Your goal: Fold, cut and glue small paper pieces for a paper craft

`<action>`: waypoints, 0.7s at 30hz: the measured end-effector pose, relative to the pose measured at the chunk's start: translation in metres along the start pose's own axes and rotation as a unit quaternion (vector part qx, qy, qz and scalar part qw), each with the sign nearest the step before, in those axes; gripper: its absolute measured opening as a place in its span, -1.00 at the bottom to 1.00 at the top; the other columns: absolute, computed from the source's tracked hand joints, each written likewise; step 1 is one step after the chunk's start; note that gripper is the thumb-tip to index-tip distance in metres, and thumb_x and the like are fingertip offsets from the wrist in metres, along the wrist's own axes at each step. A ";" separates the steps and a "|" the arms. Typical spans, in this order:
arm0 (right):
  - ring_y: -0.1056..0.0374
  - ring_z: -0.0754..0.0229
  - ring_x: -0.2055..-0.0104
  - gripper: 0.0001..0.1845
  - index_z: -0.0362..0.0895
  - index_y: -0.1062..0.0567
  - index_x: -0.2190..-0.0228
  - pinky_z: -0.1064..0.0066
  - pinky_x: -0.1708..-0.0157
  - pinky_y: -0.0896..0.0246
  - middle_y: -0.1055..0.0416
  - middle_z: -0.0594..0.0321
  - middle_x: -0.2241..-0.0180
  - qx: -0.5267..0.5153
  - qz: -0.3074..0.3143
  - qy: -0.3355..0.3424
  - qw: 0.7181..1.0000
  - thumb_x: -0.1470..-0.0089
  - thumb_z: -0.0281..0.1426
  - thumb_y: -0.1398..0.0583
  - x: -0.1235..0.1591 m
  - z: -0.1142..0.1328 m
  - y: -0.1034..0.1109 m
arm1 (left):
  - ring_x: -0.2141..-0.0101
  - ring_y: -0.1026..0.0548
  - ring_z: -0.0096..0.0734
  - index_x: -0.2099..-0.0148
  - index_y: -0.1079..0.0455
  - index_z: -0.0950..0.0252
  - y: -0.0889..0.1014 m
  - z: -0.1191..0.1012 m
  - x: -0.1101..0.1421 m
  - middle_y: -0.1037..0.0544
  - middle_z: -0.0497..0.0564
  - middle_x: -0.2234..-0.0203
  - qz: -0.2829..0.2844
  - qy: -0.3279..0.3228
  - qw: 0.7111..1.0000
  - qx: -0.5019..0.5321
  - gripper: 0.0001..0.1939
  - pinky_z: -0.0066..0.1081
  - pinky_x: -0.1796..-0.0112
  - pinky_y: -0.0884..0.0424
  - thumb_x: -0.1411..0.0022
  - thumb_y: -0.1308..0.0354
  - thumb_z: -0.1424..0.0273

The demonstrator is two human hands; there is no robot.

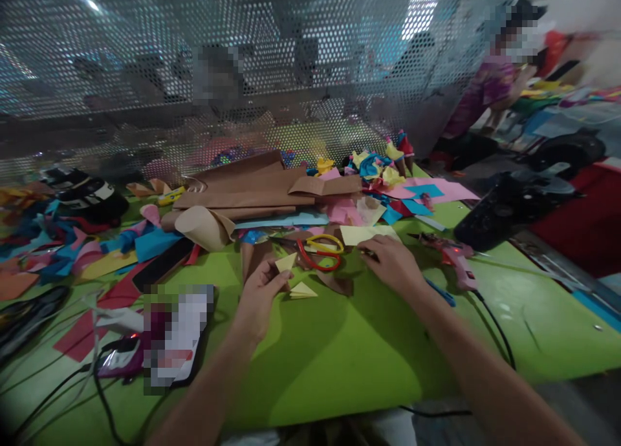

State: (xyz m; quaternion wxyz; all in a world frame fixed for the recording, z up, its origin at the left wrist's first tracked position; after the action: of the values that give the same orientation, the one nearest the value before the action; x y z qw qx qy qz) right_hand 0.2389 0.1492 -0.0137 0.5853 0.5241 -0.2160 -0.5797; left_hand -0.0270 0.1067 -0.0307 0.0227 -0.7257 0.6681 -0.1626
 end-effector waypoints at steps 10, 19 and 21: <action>-0.47 -0.05 0.22 -0.77 -0.04 -0.61 0.29 0.14 0.22 -0.31 -0.60 0.09 0.28 -0.016 -0.020 0.006 1.000 -0.17 -0.29 -0.15 0.002 0.006 0.009 | 0.49 -0.35 -0.54 0.27 -0.46 0.31 -0.001 -0.004 0.002 -0.49 -0.08 0.47 0.003 -0.005 1.000 -0.008 -0.78 -0.48 0.39 -0.28 0.03 -0.32 0.39; -0.46 -0.03 0.23 -0.77 -0.02 -0.58 0.32 0.15 0.18 -0.30 -0.59 0.11 0.31 -0.045 -0.090 -0.005 0.995 -0.18 -0.25 -0.13 0.001 0.017 0.036 | 0.47 -0.36 -0.51 0.34 -0.46 0.28 0.004 -0.006 -0.001 -0.49 -0.07 0.49 -0.013 -0.013 0.999 -0.027 -0.80 -0.49 0.39 -0.30 0.04 -0.34 0.33; -0.46 -0.02 0.23 -0.76 -0.02 -0.58 0.29 0.17 0.16 -0.30 -0.58 0.10 0.27 -0.035 -0.147 -0.064 0.986 -0.18 -0.23 -0.13 0.005 -0.002 0.065 | 0.47 -0.37 -0.51 0.33 -0.48 0.28 0.007 -0.005 -0.002 -0.49 -0.06 0.49 -0.022 -0.019 0.999 -0.028 -0.78 -0.49 0.39 -0.30 0.06 -0.36 0.32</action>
State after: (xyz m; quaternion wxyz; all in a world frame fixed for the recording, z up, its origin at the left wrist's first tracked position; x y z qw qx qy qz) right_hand 0.2708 0.1304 0.0399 0.4967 0.4912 -0.1530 -0.6990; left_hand -0.0351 0.1090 -0.0278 0.0112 -0.7434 0.6560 -0.1301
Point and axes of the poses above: each hand's wrist, its own x-axis away from the middle knuckle, its own y-axis out of the back of the hand, z = x × y, the point moved 10 cm from there along -x, towards the middle knuckle
